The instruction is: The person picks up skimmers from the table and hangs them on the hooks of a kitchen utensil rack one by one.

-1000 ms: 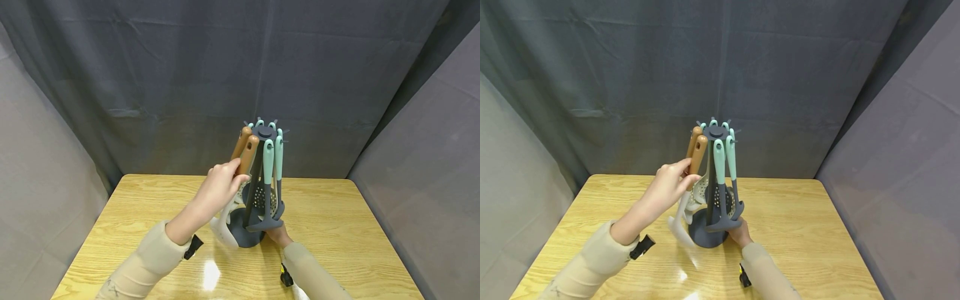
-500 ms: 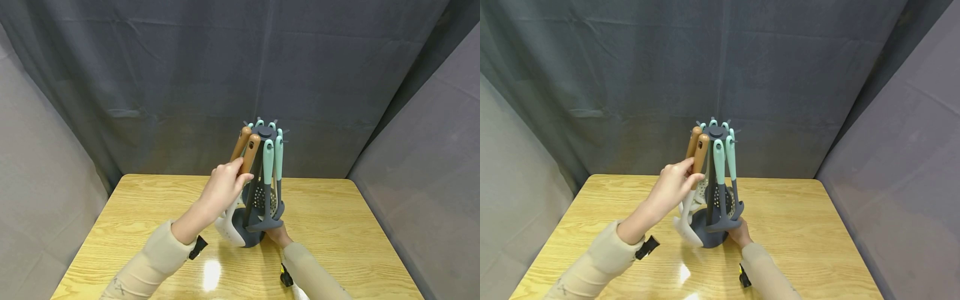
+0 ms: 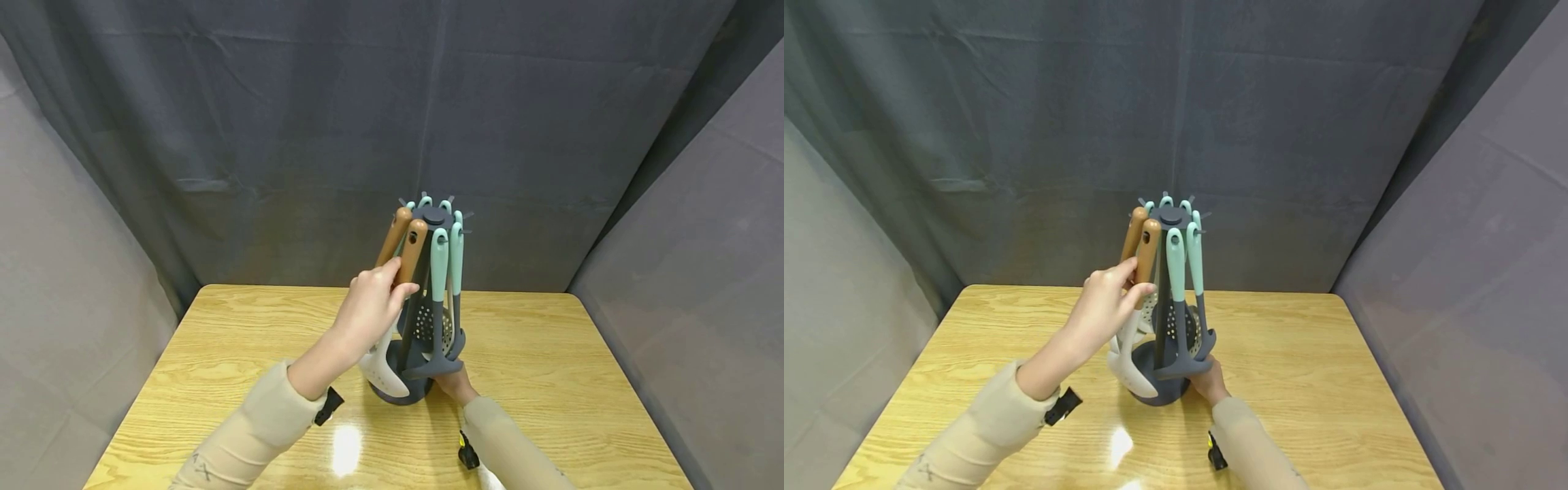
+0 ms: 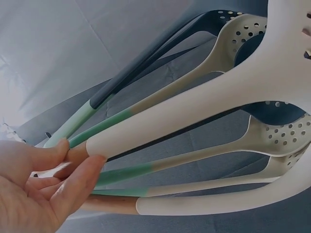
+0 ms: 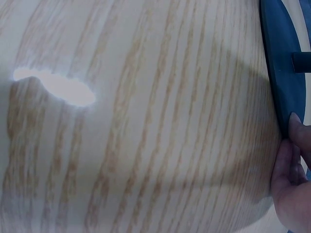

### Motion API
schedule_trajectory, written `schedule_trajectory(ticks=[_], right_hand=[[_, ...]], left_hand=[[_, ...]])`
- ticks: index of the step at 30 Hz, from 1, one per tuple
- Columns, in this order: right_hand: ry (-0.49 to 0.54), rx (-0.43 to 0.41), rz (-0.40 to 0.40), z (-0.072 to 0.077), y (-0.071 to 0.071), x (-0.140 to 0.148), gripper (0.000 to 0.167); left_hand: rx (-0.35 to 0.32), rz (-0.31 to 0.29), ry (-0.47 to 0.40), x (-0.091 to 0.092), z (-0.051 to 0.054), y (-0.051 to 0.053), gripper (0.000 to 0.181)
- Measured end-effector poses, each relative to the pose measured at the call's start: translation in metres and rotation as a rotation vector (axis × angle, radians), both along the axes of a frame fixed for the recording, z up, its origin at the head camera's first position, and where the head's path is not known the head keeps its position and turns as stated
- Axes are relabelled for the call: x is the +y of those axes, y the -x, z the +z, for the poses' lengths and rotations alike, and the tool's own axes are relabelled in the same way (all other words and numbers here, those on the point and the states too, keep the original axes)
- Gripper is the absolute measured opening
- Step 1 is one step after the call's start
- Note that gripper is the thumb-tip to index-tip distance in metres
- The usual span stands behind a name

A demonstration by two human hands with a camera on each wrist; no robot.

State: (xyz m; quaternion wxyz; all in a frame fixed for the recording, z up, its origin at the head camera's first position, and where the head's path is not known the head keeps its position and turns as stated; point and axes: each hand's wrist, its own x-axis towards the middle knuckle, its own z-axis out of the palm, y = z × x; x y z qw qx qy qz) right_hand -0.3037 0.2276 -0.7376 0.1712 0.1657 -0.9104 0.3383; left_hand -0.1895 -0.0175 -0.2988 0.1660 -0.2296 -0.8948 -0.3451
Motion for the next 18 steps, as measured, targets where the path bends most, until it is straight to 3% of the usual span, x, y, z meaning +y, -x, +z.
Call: schedule_trajectory(ticks=[2,4,8,12,14,15,16,17,18], right_hand=[[0.021,0.039,-0.016,-0.005,0.002,0.000,0.005],[0.026,0.009,-0.013,-0.005,0.002,0.000,0.006],[0.022,0.038,0.002,-0.004,0.001,0.000,0.007],[-0.014,0.050,-0.008,-0.014,0.007,0.004,0.008],[-0.034,0.057,-0.033,-0.027,0.014,0.006,0.008],[-0.010,0.016,-0.028,-0.004,0.004,0.000,0.008],[0.015,0.030,-0.025,0.009,-0.003,-0.004,0.013],[0.034,0.021,-0.007,-0.006,0.003,0.001,0.012],[0.068,0.021,-0.004,0.012,-0.005,-0.004,0.010]], left_hand=[[0.010,-0.001,-0.001,0.001,-0.001,0.000,0.023],[0.016,-0.002,-0.009,0.001,-0.002,0.001,0.022],[0.015,-0.010,-0.021,0.002,-0.003,0.001,0.022],[0.014,-0.017,-0.044,0.004,-0.004,0.002,0.022],[0.017,-0.017,-0.057,0.004,-0.005,0.002,0.022],[0.015,-0.017,-0.064,0.004,-0.005,0.003,0.023],[0.018,-0.018,-0.069,0.004,-0.006,0.003,0.023],[0.019,-0.019,-0.077,0.004,-0.007,0.004,0.024],[0.022,-0.019,-0.083,0.003,-0.008,0.004,0.026]])
